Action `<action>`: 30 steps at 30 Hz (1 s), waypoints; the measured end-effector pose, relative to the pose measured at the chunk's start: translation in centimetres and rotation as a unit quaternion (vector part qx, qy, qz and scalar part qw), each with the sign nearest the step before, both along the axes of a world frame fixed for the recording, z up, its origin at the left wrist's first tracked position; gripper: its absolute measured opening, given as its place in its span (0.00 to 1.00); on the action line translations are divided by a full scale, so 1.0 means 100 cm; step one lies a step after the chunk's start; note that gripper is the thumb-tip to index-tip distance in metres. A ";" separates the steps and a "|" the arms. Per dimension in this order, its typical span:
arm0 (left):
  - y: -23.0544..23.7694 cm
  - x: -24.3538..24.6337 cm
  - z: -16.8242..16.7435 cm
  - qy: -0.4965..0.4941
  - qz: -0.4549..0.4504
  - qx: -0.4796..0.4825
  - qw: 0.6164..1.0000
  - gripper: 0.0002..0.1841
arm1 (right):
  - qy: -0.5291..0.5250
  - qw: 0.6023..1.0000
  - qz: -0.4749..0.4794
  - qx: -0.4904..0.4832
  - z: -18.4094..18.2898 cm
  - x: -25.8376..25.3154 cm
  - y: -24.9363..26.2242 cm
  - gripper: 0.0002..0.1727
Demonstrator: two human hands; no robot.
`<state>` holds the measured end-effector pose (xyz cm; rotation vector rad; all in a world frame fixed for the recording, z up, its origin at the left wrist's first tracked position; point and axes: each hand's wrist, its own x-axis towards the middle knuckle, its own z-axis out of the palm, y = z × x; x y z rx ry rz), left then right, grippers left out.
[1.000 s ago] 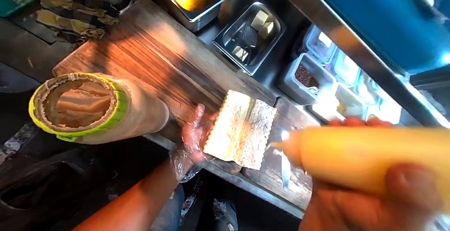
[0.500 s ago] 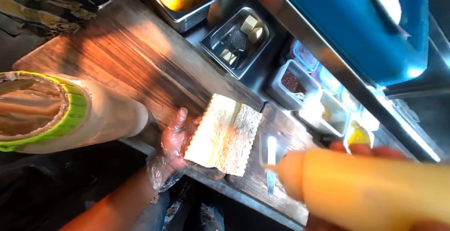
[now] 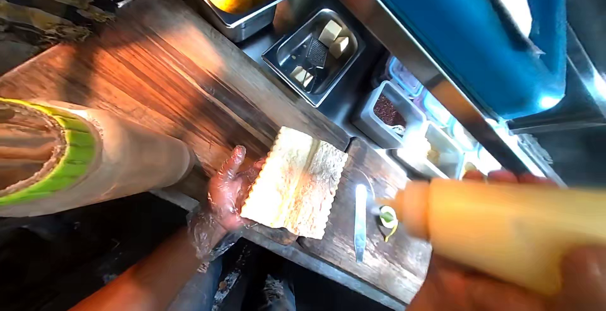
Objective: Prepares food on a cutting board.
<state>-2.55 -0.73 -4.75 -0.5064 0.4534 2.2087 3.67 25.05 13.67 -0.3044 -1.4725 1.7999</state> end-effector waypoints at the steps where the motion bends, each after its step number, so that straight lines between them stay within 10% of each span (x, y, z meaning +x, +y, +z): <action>1: 0.000 0.000 0.001 -0.004 0.004 -0.007 1.000 0.36 | -0.020 1.000 -0.004 -0.010 0.003 0.011 -0.006 0.29; 9: 0.002 -0.002 0.004 -0.017 0.018 0.020 1.000 0.33 | -0.008 0.997 -0.060 -0.040 -0.027 -0.021 -0.018 0.32; 13: 0.006 -0.003 0.016 0.021 0.004 -0.041 0.999 0.37 | -0.092 0.929 -0.169 -0.316 -0.042 0.020 -0.048 0.25; 16: 0.015 0.002 0.093 0.196 -0.036 -0.228 0.953 0.43 | -0.137 0.863 -0.128 -0.469 -0.035 0.050 -0.029 0.25; 21: 0.059 0.042 0.189 0.564 -0.068 -0.522 0.637 0.34 | -0.080 0.846 -0.002 -0.527 -0.016 0.101 0.003 0.28; 25: 0.134 0.035 0.122 0.623 -0.269 -0.674 0.290 0.45 | -0.107 0.825 0.088 -0.548 -0.014 0.108 0.010 0.32; 27: 0.142 0.039 0.083 0.632 -0.350 -0.662 0.199 0.40 | -0.159 0.801 0.160 -0.554 -0.009 0.103 -0.001 0.32; 28: 0.132 0.050 0.077 0.644 -0.323 -0.653 0.234 0.35 | -0.179 0.787 0.204 -0.555 -0.005 0.097 -0.008 0.31; 30: 0.096 0.091 0.108 0.568 -0.268 -0.655 0.421 0.27 | -0.186 0.746 0.299 -0.566 -0.003 0.080 -0.030 0.31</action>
